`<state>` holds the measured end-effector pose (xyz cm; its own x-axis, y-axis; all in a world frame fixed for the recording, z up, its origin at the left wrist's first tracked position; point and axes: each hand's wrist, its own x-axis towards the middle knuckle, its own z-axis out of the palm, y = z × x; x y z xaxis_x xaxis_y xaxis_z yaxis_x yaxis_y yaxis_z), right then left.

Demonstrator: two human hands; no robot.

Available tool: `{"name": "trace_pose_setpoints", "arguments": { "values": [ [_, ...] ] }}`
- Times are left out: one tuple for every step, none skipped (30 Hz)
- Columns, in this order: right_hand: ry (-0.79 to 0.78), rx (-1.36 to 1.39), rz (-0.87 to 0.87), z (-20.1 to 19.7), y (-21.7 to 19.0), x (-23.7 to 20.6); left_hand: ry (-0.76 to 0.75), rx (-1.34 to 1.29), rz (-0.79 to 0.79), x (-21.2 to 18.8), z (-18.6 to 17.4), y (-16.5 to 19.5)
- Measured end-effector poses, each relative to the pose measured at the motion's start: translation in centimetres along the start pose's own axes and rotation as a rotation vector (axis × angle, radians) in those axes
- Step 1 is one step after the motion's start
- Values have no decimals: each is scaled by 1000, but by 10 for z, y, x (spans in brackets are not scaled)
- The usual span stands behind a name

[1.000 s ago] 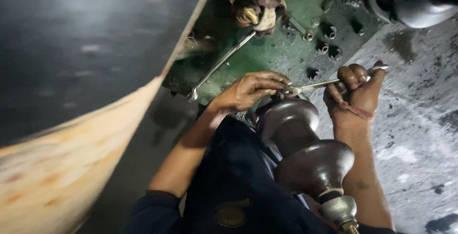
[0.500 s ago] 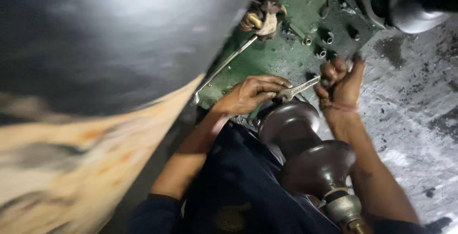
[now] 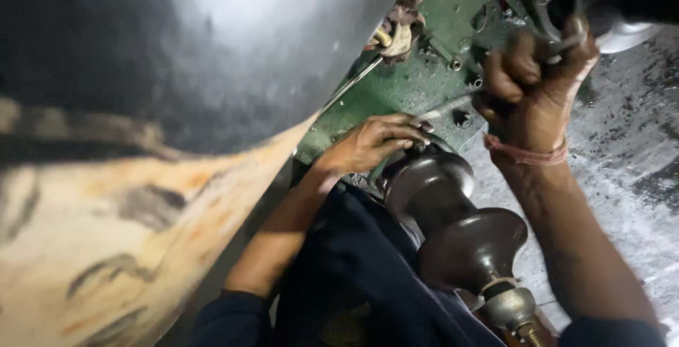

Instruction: The person uses open-end wrenches to tighten nuts on a brown porcelain insulator mounted on a green metal fixture, repositioning the wrench and steadying the insulator by hand. They then lift the insulator, place it aside, and pick up another insulator component from the fixture to continue working.

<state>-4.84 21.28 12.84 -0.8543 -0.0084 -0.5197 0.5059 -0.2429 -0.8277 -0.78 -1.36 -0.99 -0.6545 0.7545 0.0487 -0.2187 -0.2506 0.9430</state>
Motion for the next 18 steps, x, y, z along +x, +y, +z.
{"name": "trace_pose_setpoints", "arguments": {
  "values": [
    [146,173,27,-22,15,-8,5,51,-15,2,0,1],
    [301,260,103,-38,31,-17,13,25,5,3,1,0],
    [460,345,181,-51,45,-25,21,-3,21,4,1,0],
    [486,428,212,-60,56,-31,26,-35,35,5,1,0],
    [514,513,241,-67,67,-37,22,-38,1,5,1,0],
    [512,588,226,-72,76,-41,16,-39,-31,4,1,0],
    [505,664,207,-76,85,-44,10,-34,-60,3,1,1],
    [495,744,186,-80,94,-47,4,-28,-68,2,0,2],
    [513,674,198,-83,104,-49,-4,-25,-75,1,0,4],
    [532,601,206,-87,114,-52,-13,-25,-77,1,-1,5],
    [548,526,215,-90,123,-54,-16,-25,-79,1,-1,7],
    [524,569,266,-94,131,-57,-16,-26,-81,2,-2,8],
    [496,610,319,-97,135,-59,-14,-25,-82,3,-2,9],
    [465,650,373,-100,136,-60,-16,-34,-97,5,-3,10],
    [459,615,400,-100,133,-58,-17,-44,-113,6,-3,11],
    [453,580,425,-97,125,-53,-19,-53,-129,6,-4,10],
    [448,545,449,-91,114,-47,-29,-28,-75,6,-5,10],
    [377,514,380,-80,99,-36,-37,3,-22,5,-5,8]
  ]
}}
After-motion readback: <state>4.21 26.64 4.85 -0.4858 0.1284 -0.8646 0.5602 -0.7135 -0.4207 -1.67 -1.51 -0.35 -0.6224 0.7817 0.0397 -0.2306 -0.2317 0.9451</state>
